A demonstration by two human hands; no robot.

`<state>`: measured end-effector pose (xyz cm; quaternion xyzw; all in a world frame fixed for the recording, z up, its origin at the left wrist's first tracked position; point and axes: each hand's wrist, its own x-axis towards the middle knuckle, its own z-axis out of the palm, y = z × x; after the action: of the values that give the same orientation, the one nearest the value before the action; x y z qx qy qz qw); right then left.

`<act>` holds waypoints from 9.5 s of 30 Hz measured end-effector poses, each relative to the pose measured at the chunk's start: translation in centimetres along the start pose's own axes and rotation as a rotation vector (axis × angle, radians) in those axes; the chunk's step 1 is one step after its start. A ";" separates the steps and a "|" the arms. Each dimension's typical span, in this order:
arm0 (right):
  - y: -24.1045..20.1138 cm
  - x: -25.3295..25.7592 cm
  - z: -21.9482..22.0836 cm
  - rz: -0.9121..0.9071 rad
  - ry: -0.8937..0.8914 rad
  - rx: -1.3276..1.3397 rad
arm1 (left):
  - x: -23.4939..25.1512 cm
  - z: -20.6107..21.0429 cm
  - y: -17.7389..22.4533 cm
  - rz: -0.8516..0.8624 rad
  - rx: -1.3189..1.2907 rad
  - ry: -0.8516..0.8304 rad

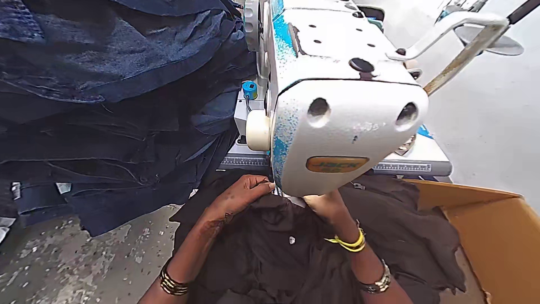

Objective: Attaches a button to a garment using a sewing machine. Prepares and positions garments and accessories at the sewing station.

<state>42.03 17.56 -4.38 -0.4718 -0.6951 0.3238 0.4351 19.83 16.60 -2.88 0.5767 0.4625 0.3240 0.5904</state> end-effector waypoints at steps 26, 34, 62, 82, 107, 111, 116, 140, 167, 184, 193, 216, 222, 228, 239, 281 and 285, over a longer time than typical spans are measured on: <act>8.0 5.8 -6.6 -0.112 0.009 -0.976 | -0.2 0.1 -1.4 0.034 0.006 0.031; 9.0 3.9 -8.1 -0.205 0.179 -0.776 | -0.5 0.2 -1.0 0.037 -0.006 0.048; -0.9 -1.3 -3.7 -0.719 -0.013 -0.552 | -8.0 4.4 -4.4 0.344 0.674 0.168; 0.2 -0.6 -0.6 -0.778 0.237 -0.741 | 3.0 6.0 -1.2 0.208 -0.064 0.682; 1.3 -1.2 -1.1 -0.730 0.238 -0.781 | -6.8 -4.3 -7.1 -0.068 0.745 0.441; 1.1 -1.2 -1.2 -0.721 0.238 -0.781 | -3.9 -3.0 -5.8 0.156 0.639 0.561; 0.8 -0.9 -1.1 -0.766 0.228 -0.785 | 2.2 0.6 -3.1 0.375 0.027 0.329; 0.5 -1.0 -1.4 -0.795 0.198 -0.682 | 4.2 4.1 -2.7 0.293 -0.112 0.552; -0.8 -1.1 0.3 -0.084 0.070 -0.301 | -9.0 -5.5 -9.0 0.135 0.736 0.585; 0.0 -11.7 3.2 -0.029 -0.618 -0.487 | -10.7 -5.7 -9.3 -0.183 0.635 0.569; -2.8 -10.2 2.2 -0.354 -0.071 -0.073 | -15.5 6.6 -10.3 0.691 0.813 0.177; -5.3 -9.9 1.8 -0.082 -0.192 0.302 | -12.2 9.0 -7.6 0.568 0.661 0.665; -3.9 -9.4 -1.8 -0.182 -0.082 0.001 | -9.1 7.2 -5.2 0.607 0.581 0.430; -1.5 -6.7 -1.6 -0.222 0.047 -0.111 | -7.0 5.0 -3.3 0.461 0.413 0.180; 0.2 -2.9 -1.0 -0.094 0.192 -0.226 | -0.4 1.7 0.0 0.150 0.457 0.264; 4.2 -6.8 -3.9 0.133 0.303 -0.246 | 0.3 2.1 -0.9 0.124 0.331 0.264; 3.9 -7.1 -3.8 0.128 0.304 -0.235 | 0.3 2.1 -1.1 0.139 0.339 0.262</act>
<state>48.17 12.39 -8.28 -0.6060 -0.6231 0.1926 0.4554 21.67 15.97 -4.22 0.6512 0.5422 0.3535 0.3962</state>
